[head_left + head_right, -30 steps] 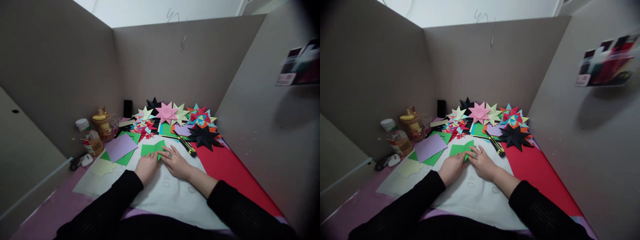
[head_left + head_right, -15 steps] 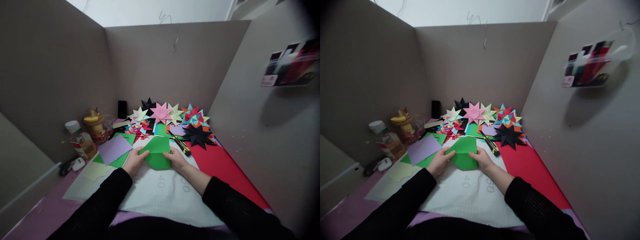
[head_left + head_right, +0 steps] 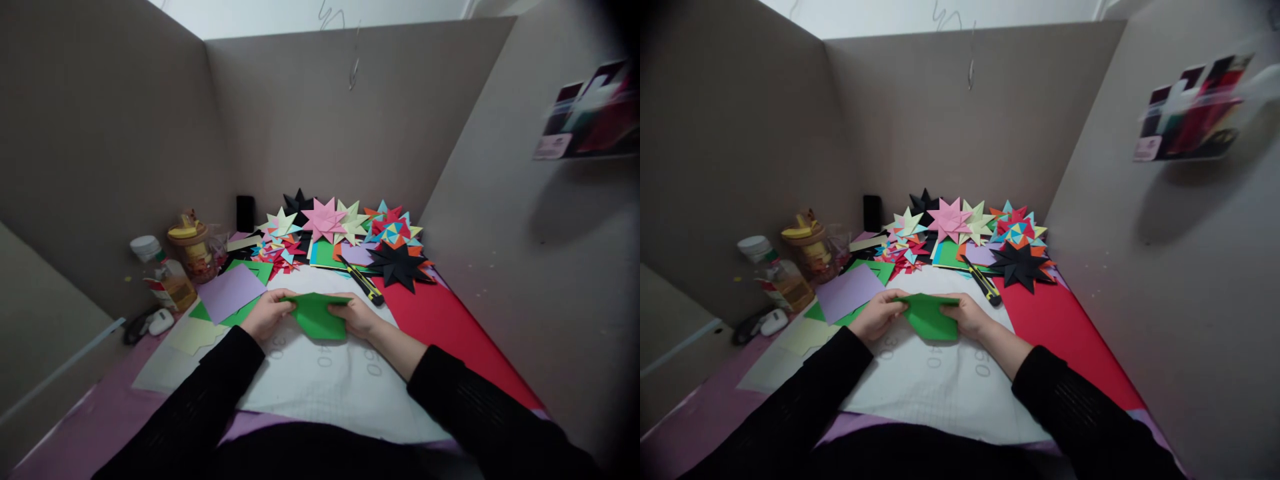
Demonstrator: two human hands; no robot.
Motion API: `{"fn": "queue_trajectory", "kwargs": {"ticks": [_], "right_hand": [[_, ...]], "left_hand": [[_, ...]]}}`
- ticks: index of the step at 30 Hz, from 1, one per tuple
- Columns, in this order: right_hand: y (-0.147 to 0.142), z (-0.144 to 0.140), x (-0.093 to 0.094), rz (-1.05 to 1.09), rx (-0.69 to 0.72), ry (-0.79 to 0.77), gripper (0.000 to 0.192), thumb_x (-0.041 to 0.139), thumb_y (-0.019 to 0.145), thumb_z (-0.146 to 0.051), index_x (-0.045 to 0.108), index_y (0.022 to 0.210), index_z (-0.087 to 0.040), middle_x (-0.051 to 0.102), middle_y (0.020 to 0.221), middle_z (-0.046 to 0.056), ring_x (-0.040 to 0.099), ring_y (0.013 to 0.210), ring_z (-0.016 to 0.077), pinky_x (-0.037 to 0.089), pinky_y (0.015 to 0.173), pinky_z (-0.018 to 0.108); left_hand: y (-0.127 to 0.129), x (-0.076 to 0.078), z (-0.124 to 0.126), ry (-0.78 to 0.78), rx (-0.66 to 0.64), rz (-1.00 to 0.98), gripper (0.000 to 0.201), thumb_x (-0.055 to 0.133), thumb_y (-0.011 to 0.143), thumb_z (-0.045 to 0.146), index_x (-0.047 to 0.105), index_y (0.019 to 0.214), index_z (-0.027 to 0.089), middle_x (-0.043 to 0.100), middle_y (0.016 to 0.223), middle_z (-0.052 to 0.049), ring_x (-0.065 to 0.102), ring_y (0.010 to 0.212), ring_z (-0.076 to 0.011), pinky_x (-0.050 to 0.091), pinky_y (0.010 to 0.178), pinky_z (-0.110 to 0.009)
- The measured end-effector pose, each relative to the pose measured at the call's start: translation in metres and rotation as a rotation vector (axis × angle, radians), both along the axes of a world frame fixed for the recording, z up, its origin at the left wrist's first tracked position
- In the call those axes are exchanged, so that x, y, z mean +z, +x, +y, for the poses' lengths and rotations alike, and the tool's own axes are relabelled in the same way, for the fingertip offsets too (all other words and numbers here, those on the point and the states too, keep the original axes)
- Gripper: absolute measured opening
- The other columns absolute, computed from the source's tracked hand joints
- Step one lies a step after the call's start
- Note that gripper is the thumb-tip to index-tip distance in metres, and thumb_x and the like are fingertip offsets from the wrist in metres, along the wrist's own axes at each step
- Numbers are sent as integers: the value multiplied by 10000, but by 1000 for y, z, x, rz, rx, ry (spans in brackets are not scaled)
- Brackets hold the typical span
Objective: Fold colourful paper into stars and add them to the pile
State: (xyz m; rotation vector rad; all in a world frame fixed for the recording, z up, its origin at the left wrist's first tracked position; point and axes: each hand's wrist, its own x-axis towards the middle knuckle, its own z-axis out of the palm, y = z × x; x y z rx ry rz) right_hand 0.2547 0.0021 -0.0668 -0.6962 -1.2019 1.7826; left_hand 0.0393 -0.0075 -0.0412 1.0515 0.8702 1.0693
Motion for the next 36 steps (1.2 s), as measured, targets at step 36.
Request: {"fn": "queue_trajectory", "kwargs": {"ticks": [36], "right_hand": [[-15,-31,34,-818,-577,1201,290,558,861,-363,604,1117,-236,693,1030,72,613,1009,227,289,1047,479]], "left_hand": [[18,10,-33,626,269,281,147,629,806,260,686,926,196,730,943,-71,682,880,-206,537,805,-332]]}}
